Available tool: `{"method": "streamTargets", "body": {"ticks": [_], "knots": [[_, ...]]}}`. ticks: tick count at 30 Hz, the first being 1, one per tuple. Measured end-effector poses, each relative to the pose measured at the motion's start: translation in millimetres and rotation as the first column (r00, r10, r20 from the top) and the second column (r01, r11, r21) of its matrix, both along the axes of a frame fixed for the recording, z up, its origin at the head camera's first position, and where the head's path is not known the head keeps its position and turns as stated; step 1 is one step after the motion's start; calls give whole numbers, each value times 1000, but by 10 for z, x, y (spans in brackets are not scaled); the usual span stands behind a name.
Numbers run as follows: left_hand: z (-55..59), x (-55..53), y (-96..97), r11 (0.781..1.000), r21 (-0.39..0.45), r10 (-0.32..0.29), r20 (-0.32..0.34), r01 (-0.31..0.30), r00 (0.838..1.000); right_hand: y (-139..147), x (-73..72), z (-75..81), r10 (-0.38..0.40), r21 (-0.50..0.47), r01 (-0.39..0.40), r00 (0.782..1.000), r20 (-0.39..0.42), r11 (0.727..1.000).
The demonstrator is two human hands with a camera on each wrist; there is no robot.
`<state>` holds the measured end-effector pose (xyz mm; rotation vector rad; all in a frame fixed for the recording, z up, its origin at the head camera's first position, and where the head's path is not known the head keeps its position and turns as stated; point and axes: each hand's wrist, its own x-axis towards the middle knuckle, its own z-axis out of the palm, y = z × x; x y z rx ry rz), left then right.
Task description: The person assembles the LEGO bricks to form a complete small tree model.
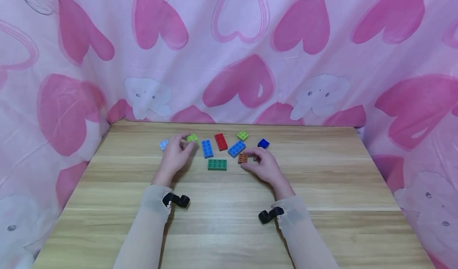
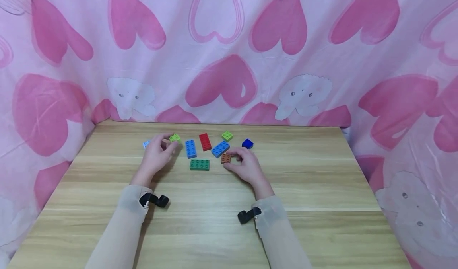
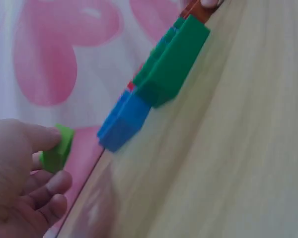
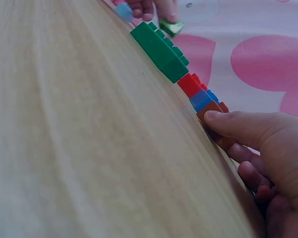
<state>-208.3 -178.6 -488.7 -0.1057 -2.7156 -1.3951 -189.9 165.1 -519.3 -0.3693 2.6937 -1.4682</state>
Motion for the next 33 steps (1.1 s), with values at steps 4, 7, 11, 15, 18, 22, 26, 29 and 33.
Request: {"method": "streamTargets", "body": {"ticks": [4,7,11,15,18,22,26,29,33], "knots": [[97,-8,157,998,56,-16,-40,18,999,-15,-7,-14,1,7,-1,1000,-15,1000],[179,-21,322,995,91,-36,-46,40,998,-18,-14,-14,-5,10,5,1000,-24,1000],[273,-33,536,992,96,-75,-42,79,996,-16,-20,-12,-7,9,7,1000,-26,1000],[316,-42,734,987,60,-150,-35,152,988,-16,-25,-23,-6,19,7,999,-36,1000],[307,-38,860,980,43,-195,-29,197,980,-22,-25,-32,-9,25,10,999,-47,1000],[261,7,966,966,27,-256,-18,256,967,-31,-28,-35,9,32,-7,998,-60,999],[220,61,1015,949,18,-315,-13,315,949,-19,-59,-37,35,59,-30,996,-84,998],[214,89,1034,943,12,-333,-19,333,943,4,-91,-33,48,70,-42,995,-84,997],[211,105,1049,935,-3,-356,-35,356,934,29,-94,-26,58,70,-54,996,-63,996]]}}
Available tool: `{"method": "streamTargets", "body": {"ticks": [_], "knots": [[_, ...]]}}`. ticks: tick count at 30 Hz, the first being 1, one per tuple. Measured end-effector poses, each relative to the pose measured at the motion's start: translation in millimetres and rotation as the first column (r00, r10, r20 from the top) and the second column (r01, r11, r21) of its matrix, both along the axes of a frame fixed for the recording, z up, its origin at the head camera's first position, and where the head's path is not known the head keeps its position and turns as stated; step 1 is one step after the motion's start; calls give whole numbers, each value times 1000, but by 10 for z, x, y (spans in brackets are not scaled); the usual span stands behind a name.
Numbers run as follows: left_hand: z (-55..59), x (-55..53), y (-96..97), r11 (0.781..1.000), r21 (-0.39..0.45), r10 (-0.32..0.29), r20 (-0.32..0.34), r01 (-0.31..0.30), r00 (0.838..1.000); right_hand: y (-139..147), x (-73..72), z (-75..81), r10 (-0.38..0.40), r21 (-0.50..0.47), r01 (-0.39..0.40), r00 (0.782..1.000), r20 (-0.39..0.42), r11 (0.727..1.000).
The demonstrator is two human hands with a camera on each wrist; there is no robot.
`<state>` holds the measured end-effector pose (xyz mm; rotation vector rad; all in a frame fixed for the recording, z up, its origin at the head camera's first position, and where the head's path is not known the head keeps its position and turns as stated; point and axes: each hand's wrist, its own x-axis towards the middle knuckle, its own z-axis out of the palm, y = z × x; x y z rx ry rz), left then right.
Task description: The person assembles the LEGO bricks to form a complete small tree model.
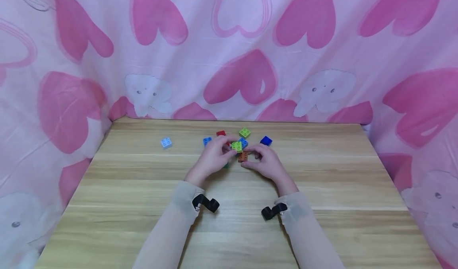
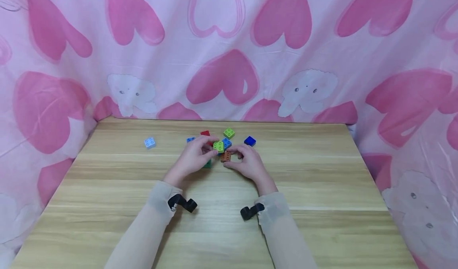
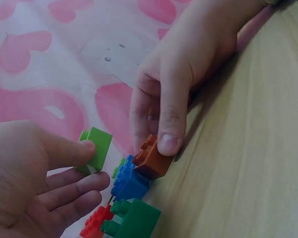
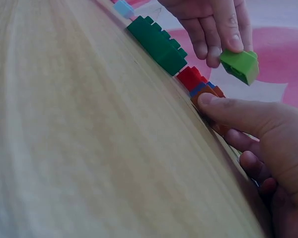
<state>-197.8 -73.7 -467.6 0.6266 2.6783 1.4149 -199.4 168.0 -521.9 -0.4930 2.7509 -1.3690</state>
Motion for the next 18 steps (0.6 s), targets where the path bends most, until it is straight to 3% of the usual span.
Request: {"method": "streamTargets", "body": {"ticks": [8,18], "knots": [[-72,9,16,998,-51,-49,-22,47,999,-36,-4,-13,4,-2,-4,1000,-11,1000],[-160,-9,20,993,-108,-58,-21,55,998,-68,-23,-29,6,10,-6,1000,-15,1000]]}}
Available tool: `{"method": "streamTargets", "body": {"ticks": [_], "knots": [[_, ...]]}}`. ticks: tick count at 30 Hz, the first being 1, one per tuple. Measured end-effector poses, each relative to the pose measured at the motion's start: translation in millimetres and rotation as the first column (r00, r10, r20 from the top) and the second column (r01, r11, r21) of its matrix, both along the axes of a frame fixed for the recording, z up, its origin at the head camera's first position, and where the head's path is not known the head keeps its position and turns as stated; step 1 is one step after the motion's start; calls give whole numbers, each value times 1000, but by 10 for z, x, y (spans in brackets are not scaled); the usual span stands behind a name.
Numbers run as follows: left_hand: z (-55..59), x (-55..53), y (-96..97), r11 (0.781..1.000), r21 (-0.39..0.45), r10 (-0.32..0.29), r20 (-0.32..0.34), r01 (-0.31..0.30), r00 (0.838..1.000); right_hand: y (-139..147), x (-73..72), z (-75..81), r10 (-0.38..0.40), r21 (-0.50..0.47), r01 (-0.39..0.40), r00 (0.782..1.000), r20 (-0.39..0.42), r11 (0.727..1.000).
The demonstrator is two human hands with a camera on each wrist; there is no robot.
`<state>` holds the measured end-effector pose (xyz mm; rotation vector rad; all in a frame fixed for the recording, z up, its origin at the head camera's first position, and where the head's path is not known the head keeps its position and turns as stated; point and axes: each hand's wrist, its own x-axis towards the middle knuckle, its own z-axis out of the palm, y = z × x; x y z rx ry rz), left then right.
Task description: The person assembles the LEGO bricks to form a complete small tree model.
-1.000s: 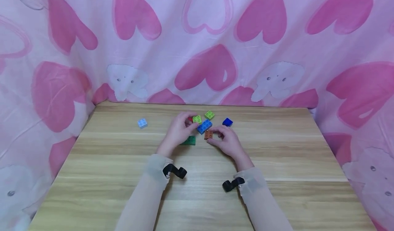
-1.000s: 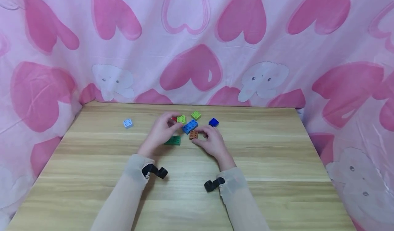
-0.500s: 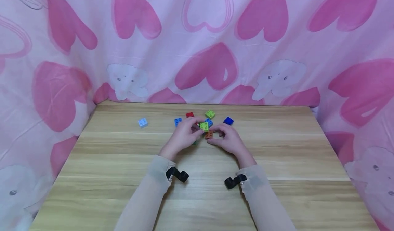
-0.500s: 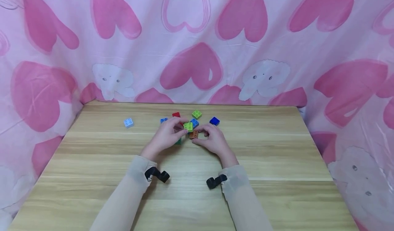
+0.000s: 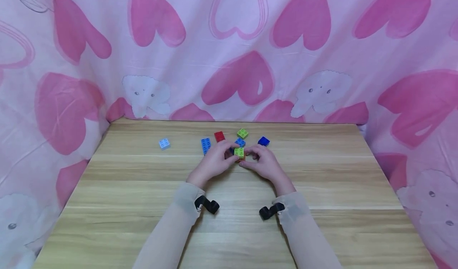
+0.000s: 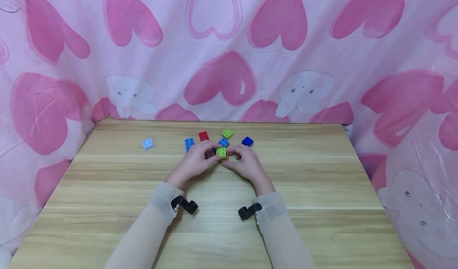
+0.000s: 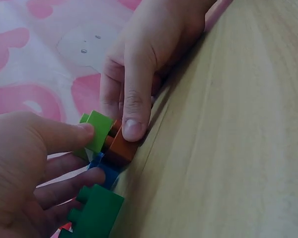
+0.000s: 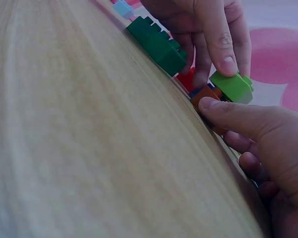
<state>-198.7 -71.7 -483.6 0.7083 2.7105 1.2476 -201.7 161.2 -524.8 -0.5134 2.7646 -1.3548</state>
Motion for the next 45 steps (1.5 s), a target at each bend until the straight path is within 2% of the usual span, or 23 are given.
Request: {"method": "streamTargets", "body": {"ticks": [10,15,24,34,45], "knots": [[-34,-26,41,999,-3,-34,-13,34,999,17,-12,-9,-4,10,4,1000,-17,1000],[-20,-32,56,999,-9,-32,-25,32,999,20,-15,16,2,3,-2,1000,-27,1000],[-27,-33,76,1000,-26,-14,-11,14,1000,23,-17,27,4,24,-3,999,-37,1000],[-35,-25,72,997,-78,-13,-37,10,999,13,1,51,13,14,-13,999,-31,1000],[-45,2,57,995,-100,-27,-68,21,997,-4,16,-2,-7,25,7,1000,-18,1000]]}}
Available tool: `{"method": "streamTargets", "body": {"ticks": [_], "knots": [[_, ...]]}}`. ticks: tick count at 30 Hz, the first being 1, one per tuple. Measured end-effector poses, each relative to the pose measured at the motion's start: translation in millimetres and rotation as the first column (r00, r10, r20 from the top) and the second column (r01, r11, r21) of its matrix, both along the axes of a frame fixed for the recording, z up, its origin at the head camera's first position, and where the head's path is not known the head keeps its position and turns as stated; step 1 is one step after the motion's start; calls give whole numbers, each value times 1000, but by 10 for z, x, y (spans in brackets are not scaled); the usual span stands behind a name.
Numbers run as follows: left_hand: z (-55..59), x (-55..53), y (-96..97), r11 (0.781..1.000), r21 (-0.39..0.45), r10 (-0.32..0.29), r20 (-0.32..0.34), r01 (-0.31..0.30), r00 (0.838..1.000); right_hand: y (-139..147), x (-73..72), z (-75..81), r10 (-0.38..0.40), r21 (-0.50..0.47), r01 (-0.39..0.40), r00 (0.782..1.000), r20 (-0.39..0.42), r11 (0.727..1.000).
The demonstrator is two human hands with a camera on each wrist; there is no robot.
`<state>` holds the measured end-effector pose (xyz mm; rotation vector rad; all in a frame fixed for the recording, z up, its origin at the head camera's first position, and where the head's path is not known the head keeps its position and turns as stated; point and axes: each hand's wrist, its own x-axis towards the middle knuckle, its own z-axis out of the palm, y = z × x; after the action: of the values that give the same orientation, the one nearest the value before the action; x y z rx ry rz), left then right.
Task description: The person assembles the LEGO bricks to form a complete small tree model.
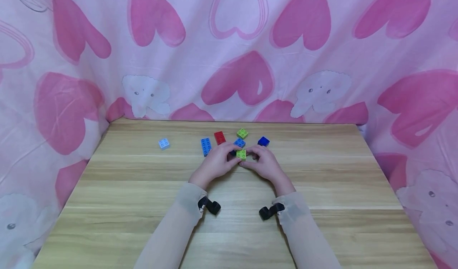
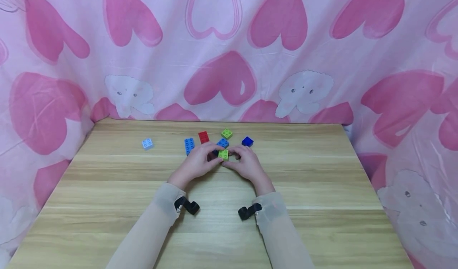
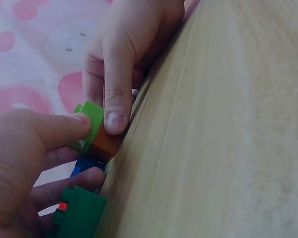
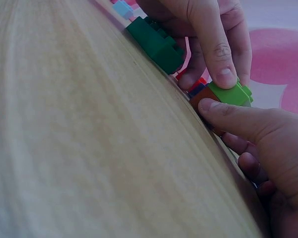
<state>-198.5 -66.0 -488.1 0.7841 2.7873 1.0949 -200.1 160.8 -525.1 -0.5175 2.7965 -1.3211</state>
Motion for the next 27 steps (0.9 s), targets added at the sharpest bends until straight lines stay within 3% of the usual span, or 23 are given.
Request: {"method": "streamTargets", "body": {"ticks": [11,18,22,27], "knots": [[-49,1,0,999,46,18,27,-20,999,3,-2,3,-5,1,5,1000,8,1000],[-94,-33,-51,998,64,-1,7,1,1000,2,-2,-4,-3,-11,3,1000,10,1000],[-59,-48,-71,999,-39,-13,-62,11,998,2,4,8,-3,-14,4,1000,15,1000],[18,-16,1,986,-166,-38,-134,15,990,3,4,15,1,-20,-1,1000,13,1000]]}}
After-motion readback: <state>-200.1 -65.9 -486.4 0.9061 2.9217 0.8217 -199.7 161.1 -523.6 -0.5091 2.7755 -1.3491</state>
